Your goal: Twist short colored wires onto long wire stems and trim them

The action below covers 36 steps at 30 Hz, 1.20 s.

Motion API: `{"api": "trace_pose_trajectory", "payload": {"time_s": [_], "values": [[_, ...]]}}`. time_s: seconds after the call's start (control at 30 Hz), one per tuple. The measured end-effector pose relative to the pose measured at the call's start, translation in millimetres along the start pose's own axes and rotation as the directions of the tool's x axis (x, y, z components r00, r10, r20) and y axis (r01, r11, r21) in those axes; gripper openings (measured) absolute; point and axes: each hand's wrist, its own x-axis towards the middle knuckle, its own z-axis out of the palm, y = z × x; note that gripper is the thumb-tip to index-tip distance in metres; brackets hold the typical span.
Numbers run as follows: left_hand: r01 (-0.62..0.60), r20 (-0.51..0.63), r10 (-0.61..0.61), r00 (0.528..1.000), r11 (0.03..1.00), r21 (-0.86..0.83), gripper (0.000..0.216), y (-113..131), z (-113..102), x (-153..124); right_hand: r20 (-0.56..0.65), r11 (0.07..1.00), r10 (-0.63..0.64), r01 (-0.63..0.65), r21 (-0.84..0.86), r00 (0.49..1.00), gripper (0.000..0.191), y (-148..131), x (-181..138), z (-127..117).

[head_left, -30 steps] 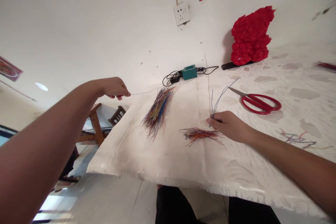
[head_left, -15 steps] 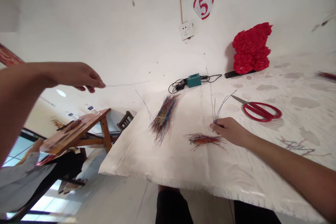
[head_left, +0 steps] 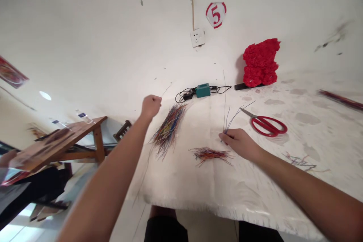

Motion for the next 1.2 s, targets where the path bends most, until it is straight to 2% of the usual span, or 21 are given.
{"api": "trace_pose_trajectory", "payload": {"time_s": [0.07, 0.17, 0.27, 0.37, 0.43, 0.53, 0.67, 0.77, 0.83, 0.93, 1.2], "values": [[0.009, 0.035, -0.005, 0.999, 0.994, -0.113, 0.019, -15, 45, -18, -0.030, 0.999, 0.011, -0.010, 0.049, 0.999, 0.045, -1, 0, -1], [0.006, 0.084, 0.018, 0.996, 0.962, -0.273, 0.025, -18, 80, -48, -0.065, 0.992, 0.026, -0.018, 0.123, 0.998, 0.046, -4, -1, -1], [-0.036, 0.132, 0.098, 0.986, 0.913, -0.406, 0.027, -2, 91, -81, -0.068, 0.983, 0.042, -0.029, 0.182, 0.997, 0.045, -7, -3, 2], [-0.054, 0.186, 0.162, 0.969, 0.876, -0.479, 0.020, 21, 102, -121, -0.075, 0.971, 0.047, -0.028, 0.237, 0.996, 0.045, -9, -4, 3], [-0.003, 0.267, 0.186, 0.946, 0.827, -0.563, 0.014, 33, 112, -148, -0.111, 0.961, 0.041, -0.009, 0.277, 0.993, 0.046, -8, -4, 2], [0.063, 0.307, 0.156, 0.939, 0.799, -0.598, 0.013, 41, 127, -178, -0.157, 0.949, 0.037, 0.014, 0.314, 0.987, 0.047, -3, -2, -3], [0.121, 0.309, 0.106, 0.945, 0.765, -0.632, 0.013, 33, 131, -195, -0.123, 0.962, -0.002, 0.036, 0.272, 0.992, 0.048, 0, -2, -5], [0.146, 0.315, 0.089, 0.945, 0.745, -0.651, 0.015, 23, 126, -198, -0.011, 0.966, -0.046, 0.048, 0.255, 0.999, 0.046, -2, -3, -2], [0.162, 0.345, 0.095, 0.934, 0.746, -0.645, 0.017, 18, 125, -200, 0.051, 0.968, -0.046, 0.032, 0.248, 0.998, 0.044, -4, -3, 1], [0.169, 0.390, 0.130, 0.911, 0.746, -0.644, 0.019, 13, 124, -203, 0.071, 0.964, -0.051, 0.030, 0.264, 0.996, 0.044, -4, -3, 3], [0.168, 0.404, 0.127, 0.906, 0.767, -0.619, 0.014, 7, 124, -206, 0.181, 0.946, 0.036, -0.092, 0.311, 0.983, 0.047, -1, -3, 7]]}}
